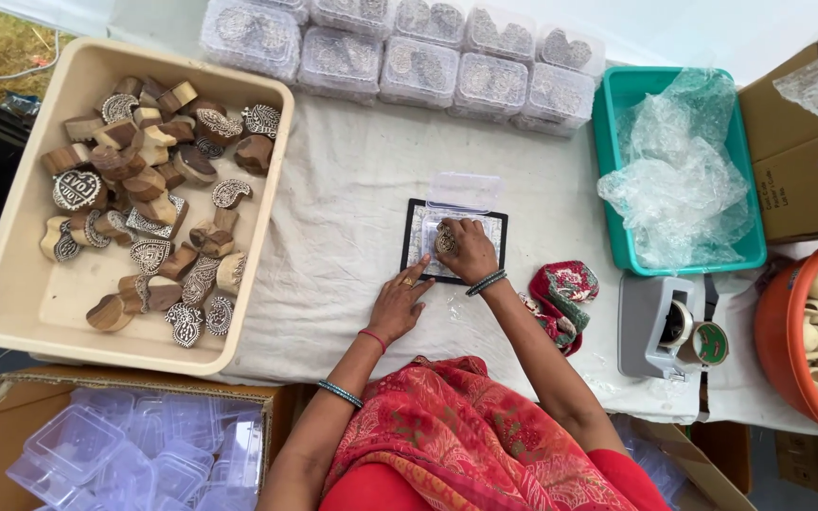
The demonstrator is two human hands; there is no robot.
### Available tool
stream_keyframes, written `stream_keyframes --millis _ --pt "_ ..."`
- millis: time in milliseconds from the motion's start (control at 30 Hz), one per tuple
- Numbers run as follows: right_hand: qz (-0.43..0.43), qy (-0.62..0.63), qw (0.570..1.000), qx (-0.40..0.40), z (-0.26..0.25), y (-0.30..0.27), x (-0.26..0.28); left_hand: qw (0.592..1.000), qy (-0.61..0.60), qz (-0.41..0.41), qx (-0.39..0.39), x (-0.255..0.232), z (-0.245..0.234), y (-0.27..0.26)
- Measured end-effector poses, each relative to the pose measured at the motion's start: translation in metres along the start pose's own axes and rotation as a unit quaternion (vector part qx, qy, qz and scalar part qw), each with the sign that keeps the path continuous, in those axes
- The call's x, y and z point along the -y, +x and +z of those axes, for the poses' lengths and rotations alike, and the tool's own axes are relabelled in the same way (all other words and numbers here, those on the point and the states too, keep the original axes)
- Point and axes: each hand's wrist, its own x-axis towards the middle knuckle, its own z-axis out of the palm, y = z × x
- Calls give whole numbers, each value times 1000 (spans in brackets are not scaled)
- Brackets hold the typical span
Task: The person wipes small, ornate metal objects with a patterned cloth. They pick up the items from a beige tray, clean them, and place them into small clear plastic containers on the table.
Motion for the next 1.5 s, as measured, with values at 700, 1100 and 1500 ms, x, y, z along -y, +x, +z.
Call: stream_keyframes --millis 700,1100,1500 --pt "-6 -86 995 -54 35 -7 -14 1000 -3 11 5 0 -3 1" --pt "106 61 965 -233 20 7 -111 1000 -12 19 8 2 -4 0" --pt "167 245 948 -114 -3 6 -126 1000 -22 -2 20 0 -8 3"
